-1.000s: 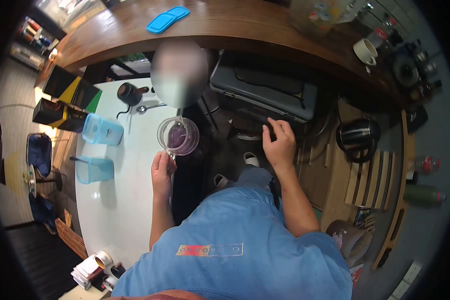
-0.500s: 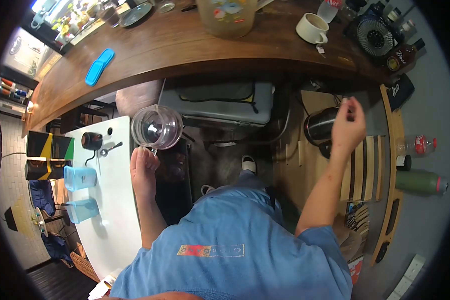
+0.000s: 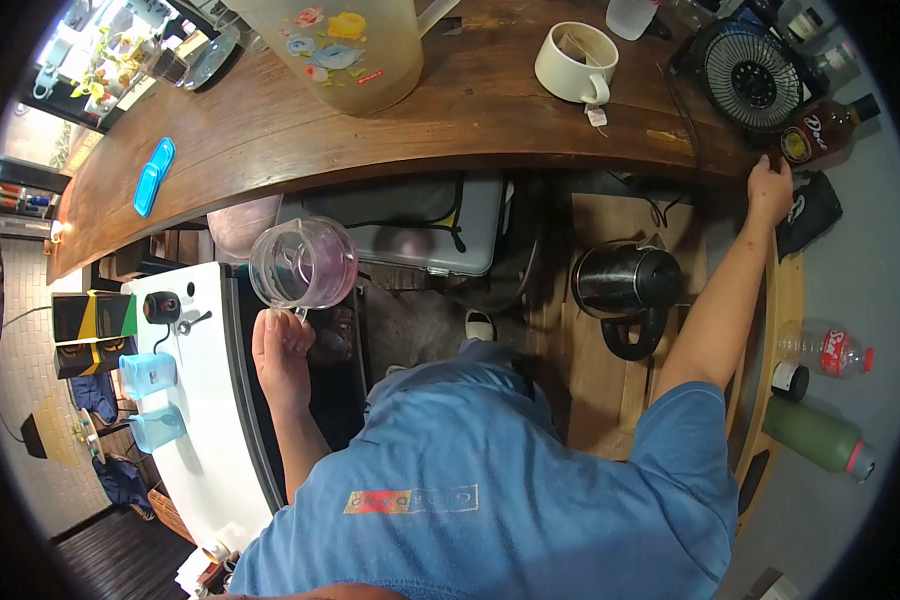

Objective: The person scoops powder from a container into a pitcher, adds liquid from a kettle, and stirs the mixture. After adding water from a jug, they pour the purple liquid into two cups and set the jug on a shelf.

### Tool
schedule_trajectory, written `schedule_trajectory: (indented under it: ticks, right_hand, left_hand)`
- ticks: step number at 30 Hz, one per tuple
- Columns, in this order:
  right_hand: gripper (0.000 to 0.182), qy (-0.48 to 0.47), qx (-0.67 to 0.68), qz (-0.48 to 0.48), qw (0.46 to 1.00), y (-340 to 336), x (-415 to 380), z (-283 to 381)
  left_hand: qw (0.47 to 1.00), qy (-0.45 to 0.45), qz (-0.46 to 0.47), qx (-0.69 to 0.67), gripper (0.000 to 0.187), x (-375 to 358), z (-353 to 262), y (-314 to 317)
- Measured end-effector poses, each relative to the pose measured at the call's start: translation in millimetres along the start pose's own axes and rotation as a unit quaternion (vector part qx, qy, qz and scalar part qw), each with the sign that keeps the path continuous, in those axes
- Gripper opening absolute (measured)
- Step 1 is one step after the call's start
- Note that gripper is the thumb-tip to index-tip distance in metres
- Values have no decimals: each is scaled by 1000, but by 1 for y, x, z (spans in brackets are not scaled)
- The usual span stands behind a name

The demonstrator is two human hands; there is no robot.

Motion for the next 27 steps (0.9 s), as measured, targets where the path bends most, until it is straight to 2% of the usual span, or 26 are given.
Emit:
schedule_trajectory:
  ticks: [2, 8, 11, 17, 24, 26, 27]
  right_hand:
    - [43, -31, 84, 23, 996, 12, 7, 2]
    - [37, -4, 73, 60, 996, 17, 6, 3]
    - [36, -6, 116, 30, 993, 21, 10, -1]
    - [37, 17, 59, 28, 998, 4, 9, 7]
    - [39, 14, 74, 42, 996, 13, 16, 1]
    - [41, 0, 176, 55, 983, 24, 20, 0]
    - [41, 0, 176, 55, 983, 24, 21, 0]
  left_hand:
    - [1000, -3, 1, 10, 28, 0, 2, 4]
    - [1000, -4, -2, 17, 28, 0, 4, 10]
    - [1000, -3, -3, 14, 28, -1, 5, 10]
    - [1000, -10, -12, 13, 27, -4, 9, 7]
    - [999, -16, 0, 27, 27, -8, 13, 11]
    - [999, -23, 0, 24, 26, -8, 15, 14]
    - [999, -23, 0, 24, 26, -8, 16, 15]
Point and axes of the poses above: each hand's wrist, its own x-axis towards the middle knuckle, its own y-axis out of the palm, z = x × y, the point moved 9 cm from there along x, towards the middle knuckle, and after that the axes turned 2 degrees about -z, right-handed, at the moved point
